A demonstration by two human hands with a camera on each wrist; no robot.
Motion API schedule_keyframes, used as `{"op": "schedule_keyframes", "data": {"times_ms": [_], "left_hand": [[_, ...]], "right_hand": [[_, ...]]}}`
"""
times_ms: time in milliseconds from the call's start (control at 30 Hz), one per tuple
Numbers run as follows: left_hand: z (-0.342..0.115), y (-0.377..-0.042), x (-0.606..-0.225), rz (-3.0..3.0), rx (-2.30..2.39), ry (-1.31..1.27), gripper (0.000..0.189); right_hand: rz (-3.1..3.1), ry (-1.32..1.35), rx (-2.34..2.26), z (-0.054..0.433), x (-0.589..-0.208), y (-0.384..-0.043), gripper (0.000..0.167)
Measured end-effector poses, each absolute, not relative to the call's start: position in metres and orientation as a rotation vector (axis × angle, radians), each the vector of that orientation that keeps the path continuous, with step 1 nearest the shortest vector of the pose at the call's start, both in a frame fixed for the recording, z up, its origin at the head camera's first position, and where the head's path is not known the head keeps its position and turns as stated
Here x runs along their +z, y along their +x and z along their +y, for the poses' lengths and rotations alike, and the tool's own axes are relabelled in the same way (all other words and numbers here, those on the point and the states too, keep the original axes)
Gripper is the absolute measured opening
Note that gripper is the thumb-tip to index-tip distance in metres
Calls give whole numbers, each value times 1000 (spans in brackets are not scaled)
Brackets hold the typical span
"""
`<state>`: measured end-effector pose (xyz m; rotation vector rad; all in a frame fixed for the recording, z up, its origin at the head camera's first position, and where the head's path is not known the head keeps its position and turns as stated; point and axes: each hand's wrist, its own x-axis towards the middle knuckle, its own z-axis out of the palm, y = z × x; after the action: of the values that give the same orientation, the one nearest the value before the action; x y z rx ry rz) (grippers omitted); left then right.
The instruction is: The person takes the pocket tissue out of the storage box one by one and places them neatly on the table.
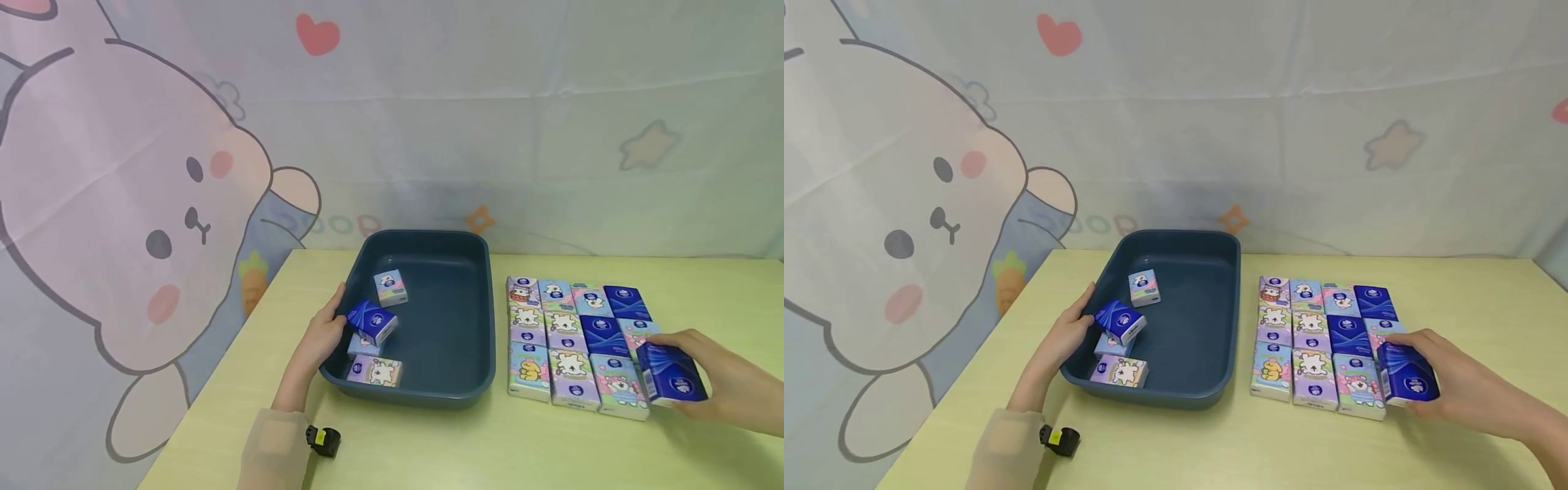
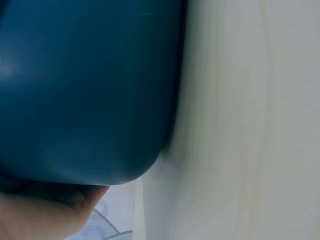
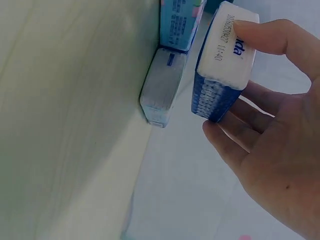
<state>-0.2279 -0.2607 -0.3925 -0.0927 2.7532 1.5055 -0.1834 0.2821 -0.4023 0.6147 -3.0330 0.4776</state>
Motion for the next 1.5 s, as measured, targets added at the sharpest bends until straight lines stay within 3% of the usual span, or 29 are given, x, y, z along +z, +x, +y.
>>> {"op": "schedule_keyframes", "data": {"times_ms": [633, 1500], "left_hand": [[-262, -229, -393, 2761, 1477, -87, 61], [-263, -229, -393, 2753, 1459, -99, 61]], "right_hand": [[-2812, 781, 289, 287, -425, -187, 92], [-2922, 769, 350, 276, -430, -186, 84]]}}
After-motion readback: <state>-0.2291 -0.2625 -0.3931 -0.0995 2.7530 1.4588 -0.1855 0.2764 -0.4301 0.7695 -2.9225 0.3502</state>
